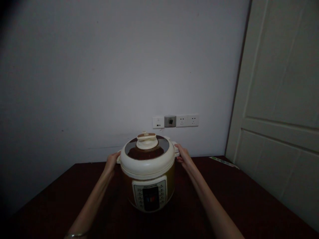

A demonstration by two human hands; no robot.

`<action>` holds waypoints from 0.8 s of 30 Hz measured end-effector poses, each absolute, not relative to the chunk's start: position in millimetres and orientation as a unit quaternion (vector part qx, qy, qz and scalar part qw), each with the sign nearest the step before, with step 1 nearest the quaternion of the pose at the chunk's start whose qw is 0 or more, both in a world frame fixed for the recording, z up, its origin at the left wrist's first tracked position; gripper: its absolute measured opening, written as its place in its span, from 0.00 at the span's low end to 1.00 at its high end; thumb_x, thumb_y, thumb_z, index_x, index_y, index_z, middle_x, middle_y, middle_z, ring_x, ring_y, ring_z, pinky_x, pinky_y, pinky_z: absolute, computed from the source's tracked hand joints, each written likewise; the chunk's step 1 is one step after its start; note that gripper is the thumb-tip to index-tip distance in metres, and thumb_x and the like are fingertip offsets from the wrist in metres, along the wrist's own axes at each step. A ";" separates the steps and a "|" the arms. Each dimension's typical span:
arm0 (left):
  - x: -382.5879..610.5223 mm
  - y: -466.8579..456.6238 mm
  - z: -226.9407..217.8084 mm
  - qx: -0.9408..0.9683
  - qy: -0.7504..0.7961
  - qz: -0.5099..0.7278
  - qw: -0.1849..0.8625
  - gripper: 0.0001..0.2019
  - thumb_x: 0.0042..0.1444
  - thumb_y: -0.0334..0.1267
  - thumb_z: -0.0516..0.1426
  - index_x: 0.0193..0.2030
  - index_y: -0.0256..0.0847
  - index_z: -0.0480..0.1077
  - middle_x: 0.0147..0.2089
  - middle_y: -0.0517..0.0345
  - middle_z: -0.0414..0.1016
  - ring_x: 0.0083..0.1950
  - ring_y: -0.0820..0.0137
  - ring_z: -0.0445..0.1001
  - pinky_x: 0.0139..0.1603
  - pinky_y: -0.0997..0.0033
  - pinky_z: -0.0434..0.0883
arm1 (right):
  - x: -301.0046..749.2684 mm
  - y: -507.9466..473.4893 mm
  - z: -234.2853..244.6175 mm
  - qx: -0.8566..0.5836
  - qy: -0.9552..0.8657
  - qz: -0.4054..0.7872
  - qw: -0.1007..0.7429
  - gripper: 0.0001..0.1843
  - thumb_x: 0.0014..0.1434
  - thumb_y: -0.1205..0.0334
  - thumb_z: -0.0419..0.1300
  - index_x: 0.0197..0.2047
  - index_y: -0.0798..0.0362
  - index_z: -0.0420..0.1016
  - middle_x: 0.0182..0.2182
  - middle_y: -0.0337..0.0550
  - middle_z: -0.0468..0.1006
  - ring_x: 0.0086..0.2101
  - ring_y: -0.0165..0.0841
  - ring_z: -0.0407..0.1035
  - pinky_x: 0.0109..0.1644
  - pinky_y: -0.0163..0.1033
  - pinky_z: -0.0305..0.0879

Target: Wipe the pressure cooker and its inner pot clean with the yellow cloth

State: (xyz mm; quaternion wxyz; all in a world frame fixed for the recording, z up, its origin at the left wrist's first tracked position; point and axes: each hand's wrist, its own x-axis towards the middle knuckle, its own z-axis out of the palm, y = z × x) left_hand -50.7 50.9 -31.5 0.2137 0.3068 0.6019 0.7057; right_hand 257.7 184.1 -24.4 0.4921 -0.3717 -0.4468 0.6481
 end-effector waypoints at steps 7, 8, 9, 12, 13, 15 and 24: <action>-46.2 49.3 -29.6 0.303 0.596 0.718 0.195 0.15 0.34 0.46 0.59 0.22 0.34 0.74 0.21 0.57 0.73 0.25 0.69 0.67 0.29 0.69 0.63 | 255.0 184.5 -23.6 -0.403 -0.429 0.641 0.493 0.14 0.54 0.57 0.56 0.21 0.54 0.61 0.10 0.31 0.62 0.08 0.19 0.51 0.08 0.23 0.40; -46.0 49.2 -29.0 0.304 0.595 0.718 0.193 0.15 0.34 0.46 0.59 0.21 0.34 0.74 0.20 0.58 0.72 0.24 0.69 0.66 0.29 0.70 0.62 | 254.7 184.5 -23.9 -0.403 -0.429 0.641 0.493 0.13 0.54 0.57 0.56 0.21 0.54 0.62 0.10 0.31 0.62 0.08 0.18 0.51 0.08 0.23 0.40; -45.8 49.3 -28.3 0.305 0.595 0.718 0.191 0.14 0.34 0.46 0.59 0.21 0.34 0.73 0.20 0.58 0.72 0.24 0.70 0.66 0.28 0.70 0.62 | 254.5 184.4 -24.2 -0.401 -0.429 0.642 0.492 0.13 0.54 0.57 0.56 0.22 0.54 0.62 0.10 0.30 0.62 0.08 0.18 0.51 0.08 0.22 0.40; -45.7 50.1 -27.5 0.309 0.594 0.718 0.190 0.14 0.35 0.47 0.59 0.21 0.34 0.72 0.20 0.60 0.71 0.24 0.71 0.64 0.28 0.71 0.60 | 254.8 183.3 -24.1 -0.398 -0.430 0.642 0.495 0.13 0.54 0.58 0.55 0.22 0.54 0.62 0.10 0.29 0.61 0.08 0.18 0.50 0.09 0.22 0.39; -46.0 51.0 -28.1 0.312 0.592 0.718 0.191 0.15 0.35 0.47 0.59 0.21 0.34 0.72 0.20 0.60 0.70 0.24 0.71 0.64 0.28 0.71 0.60 | 255.1 182.7 -23.6 -0.397 -0.432 0.639 0.498 0.13 0.54 0.58 0.55 0.22 0.54 0.61 0.10 0.29 0.61 0.08 0.18 0.49 0.09 0.22 0.39; -47.3 54.1 -31.6 0.320 0.583 0.720 0.199 0.15 0.35 0.47 0.59 0.21 0.34 0.72 0.20 0.60 0.70 0.24 0.71 0.64 0.28 0.71 0.60 | 256.5 181.1 -22.1 -0.393 -0.437 0.628 0.510 0.13 0.54 0.58 0.55 0.21 0.53 0.61 0.09 0.29 0.59 0.08 0.18 0.48 0.09 0.23 0.38; -44.4 78.7 -50.5 0.398 0.500 0.708 0.302 0.16 0.35 0.50 0.58 0.23 0.35 0.70 0.22 0.60 0.70 0.24 0.72 0.64 0.28 0.72 0.60 | 287.8 149.3 -20.8 -0.419 -0.462 0.535 0.570 0.10 0.51 0.57 0.56 0.24 0.52 0.61 0.11 0.28 0.61 0.08 0.18 0.46 0.09 0.23 0.37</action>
